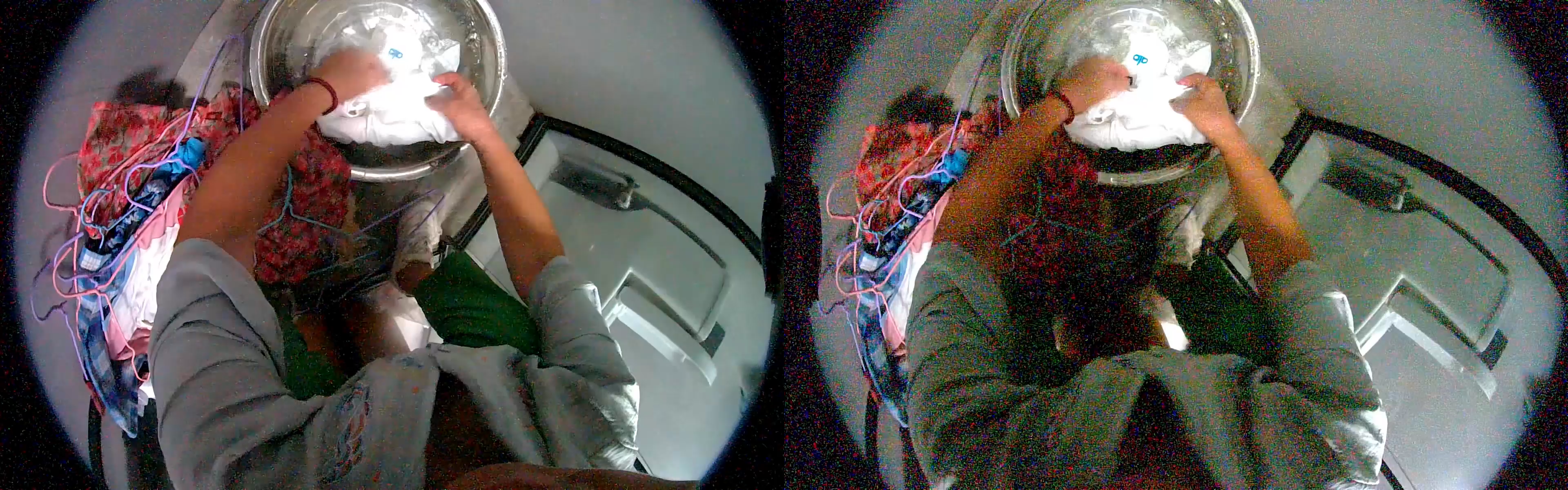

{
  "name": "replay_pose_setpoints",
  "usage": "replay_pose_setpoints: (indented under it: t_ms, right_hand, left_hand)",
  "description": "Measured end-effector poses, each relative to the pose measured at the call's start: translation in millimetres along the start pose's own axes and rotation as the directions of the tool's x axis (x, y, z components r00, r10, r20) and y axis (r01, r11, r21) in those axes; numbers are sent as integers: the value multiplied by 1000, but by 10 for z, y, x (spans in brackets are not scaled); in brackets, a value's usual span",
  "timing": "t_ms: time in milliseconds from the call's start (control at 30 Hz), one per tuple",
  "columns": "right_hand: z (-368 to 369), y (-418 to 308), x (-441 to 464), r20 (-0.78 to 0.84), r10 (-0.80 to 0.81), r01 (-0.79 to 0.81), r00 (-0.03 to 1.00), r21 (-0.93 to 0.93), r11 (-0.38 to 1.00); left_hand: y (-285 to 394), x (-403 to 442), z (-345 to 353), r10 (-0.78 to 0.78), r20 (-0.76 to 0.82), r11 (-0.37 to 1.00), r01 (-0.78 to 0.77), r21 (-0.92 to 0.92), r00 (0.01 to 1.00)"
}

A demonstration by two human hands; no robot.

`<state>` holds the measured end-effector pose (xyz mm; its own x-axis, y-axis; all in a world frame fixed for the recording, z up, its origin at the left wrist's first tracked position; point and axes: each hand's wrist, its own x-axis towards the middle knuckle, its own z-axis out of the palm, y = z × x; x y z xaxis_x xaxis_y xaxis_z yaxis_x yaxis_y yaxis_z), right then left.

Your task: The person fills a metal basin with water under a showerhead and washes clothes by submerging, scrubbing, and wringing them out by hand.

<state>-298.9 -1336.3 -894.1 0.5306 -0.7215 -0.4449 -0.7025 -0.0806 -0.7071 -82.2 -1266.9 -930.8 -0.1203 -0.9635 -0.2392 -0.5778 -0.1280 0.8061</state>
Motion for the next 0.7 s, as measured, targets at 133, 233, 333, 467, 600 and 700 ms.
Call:
replay_pose_setpoints:
  t_ms: [133, 233, 333, 467, 600, 700]
  right_hand:
    - [-6, -7, -80, -11, -20, 22, 1000, 246, 969]
    - [-93, -120, -91, -39, -258, 260, 965, 94, 961]
    - [-201, -342, -63, -68, -120, 135, 990, 296, 946]
    - [-288, -278, -10, -223, 25, 72, 975, 415, 907]
    - [-668, -433, -37, -488, -112, 340, 866, 409, 847]
    - [-904, -885, -195, -721, -137, 559, 680, 388, 733]
  left_hand:
    - [-59, 113, 10, -301, -478, 953, 253, -164, 825]
    - [66, 120, 95, 83, -678, 942, 165, 293, 730]
    - [308, 32, -70, -318, 90, 847, 241, 474, 944]
    - [-123, 64, 136, -189, -332, 974, 220, 58, 924]
    - [167, 71, -566, -256, -372, 959, 186, -214, 892]
    - [583, 3, -1032, 42, -725, 755, -497, -428, 688]
